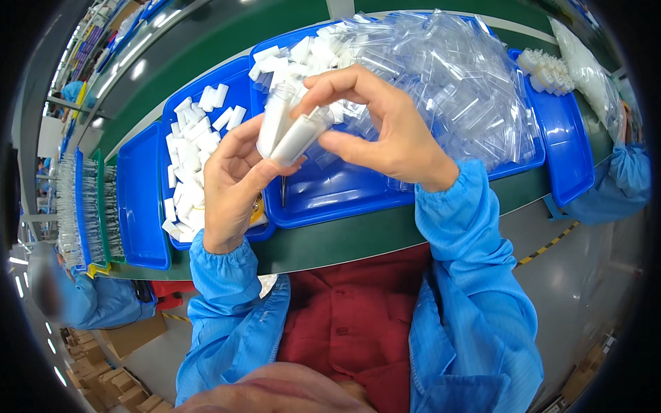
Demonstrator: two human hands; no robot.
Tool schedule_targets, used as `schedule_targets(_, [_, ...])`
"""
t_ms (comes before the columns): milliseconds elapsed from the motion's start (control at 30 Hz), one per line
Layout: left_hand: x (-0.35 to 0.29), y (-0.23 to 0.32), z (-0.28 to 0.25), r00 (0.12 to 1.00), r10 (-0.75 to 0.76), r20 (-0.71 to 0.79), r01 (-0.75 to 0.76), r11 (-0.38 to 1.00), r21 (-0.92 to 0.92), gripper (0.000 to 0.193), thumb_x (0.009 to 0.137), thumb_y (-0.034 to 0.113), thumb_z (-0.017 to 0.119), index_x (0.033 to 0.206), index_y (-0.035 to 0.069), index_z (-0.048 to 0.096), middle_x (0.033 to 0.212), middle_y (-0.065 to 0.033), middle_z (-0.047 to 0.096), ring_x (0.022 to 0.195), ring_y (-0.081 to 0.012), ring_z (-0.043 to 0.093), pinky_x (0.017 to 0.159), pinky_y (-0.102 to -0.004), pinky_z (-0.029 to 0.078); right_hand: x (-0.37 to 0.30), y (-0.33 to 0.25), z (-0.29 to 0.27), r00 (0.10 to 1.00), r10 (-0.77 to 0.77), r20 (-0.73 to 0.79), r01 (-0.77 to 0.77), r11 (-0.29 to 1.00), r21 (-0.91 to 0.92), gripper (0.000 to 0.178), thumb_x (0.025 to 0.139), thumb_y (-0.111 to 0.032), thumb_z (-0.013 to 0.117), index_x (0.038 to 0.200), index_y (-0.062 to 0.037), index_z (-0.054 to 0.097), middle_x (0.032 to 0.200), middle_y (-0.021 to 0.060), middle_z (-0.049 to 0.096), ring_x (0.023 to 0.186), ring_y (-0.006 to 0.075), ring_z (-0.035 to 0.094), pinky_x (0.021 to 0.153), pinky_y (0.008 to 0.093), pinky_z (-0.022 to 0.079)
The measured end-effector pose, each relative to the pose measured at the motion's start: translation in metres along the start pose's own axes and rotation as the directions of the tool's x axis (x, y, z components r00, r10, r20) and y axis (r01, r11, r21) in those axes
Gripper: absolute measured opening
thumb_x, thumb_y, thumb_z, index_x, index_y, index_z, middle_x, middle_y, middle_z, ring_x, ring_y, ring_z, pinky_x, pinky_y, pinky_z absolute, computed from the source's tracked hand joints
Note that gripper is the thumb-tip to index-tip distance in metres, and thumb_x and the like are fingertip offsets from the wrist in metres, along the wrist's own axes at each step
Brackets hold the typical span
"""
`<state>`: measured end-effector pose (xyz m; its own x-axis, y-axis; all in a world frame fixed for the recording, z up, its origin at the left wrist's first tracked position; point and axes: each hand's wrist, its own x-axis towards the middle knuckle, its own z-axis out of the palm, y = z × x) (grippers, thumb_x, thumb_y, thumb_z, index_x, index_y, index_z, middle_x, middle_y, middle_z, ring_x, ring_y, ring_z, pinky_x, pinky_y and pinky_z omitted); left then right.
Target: Manually assembling small white components and inserting them into clear plastic tubes at a manufacturing production line.
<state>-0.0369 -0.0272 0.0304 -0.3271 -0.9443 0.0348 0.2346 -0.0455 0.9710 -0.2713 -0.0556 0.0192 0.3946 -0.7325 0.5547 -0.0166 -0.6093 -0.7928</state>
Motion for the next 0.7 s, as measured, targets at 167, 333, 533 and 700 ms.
schedule_targets(167, [0.000,-0.001,0.008,0.990,0.086,-0.111,-0.087,0.996,-0.008,0.060,0.083,-0.004,0.071,0.136,-0.005,0.043,0.124,-0.0169,0.057,0.106,-0.0218,0.064,0.090,-0.0296,0.054,0.003,-0.005,0.007,0.993,-0.058,-0.100,0.038,0.982,-0.183,0.055,0.076,-0.003,0.072,0.128,-0.0056,0.054,0.129,0.0104,0.058,0.123,0.0258,0.053,0.105,0.0399,0.040])
schedule_targets(333, [0.001,-0.010,0.005,0.999,0.010,-0.036,-0.011,0.999,-0.047,0.061,0.083,-0.003,0.072,0.135,-0.004,0.041,0.124,-0.0159,0.055,0.113,-0.0228,0.061,0.092,-0.0308,0.053,0.004,-0.011,0.024,0.973,-0.229,-0.033,0.183,0.850,-0.494,0.075,0.063,-0.010,0.084,0.132,-0.0097,0.055,0.134,0.0105,0.053,0.115,0.0310,0.054,0.098,0.0391,0.043])
schedule_targets(533, [0.002,-0.013,0.000,0.996,-0.062,0.068,0.070,0.989,-0.130,0.046,0.097,0.026,0.061,0.130,-0.001,0.047,0.118,-0.0116,0.060,0.108,-0.0168,0.061,0.092,-0.0329,0.051,0.004,-0.007,0.027,0.973,-0.228,-0.016,0.191,0.851,-0.488,0.070,0.061,-0.011,0.084,0.127,-0.0097,0.059,0.124,0.0105,0.057,0.111,0.0297,0.056,0.093,0.0394,0.046])
schedule_targets(700, [0.000,-0.007,0.002,0.935,-0.227,0.272,0.299,0.918,-0.260,0.045,0.096,0.031,0.062,0.128,0.001,0.049,0.111,-0.0096,0.062,0.100,-0.0152,0.062,0.088,-0.0300,0.050,0.004,-0.008,0.036,0.970,-0.241,0.016,0.222,0.863,-0.453,0.071,0.062,-0.015,0.084,0.128,-0.0108,0.058,0.121,0.0096,0.059,0.108,0.0301,0.057,0.091,0.0396,0.046])
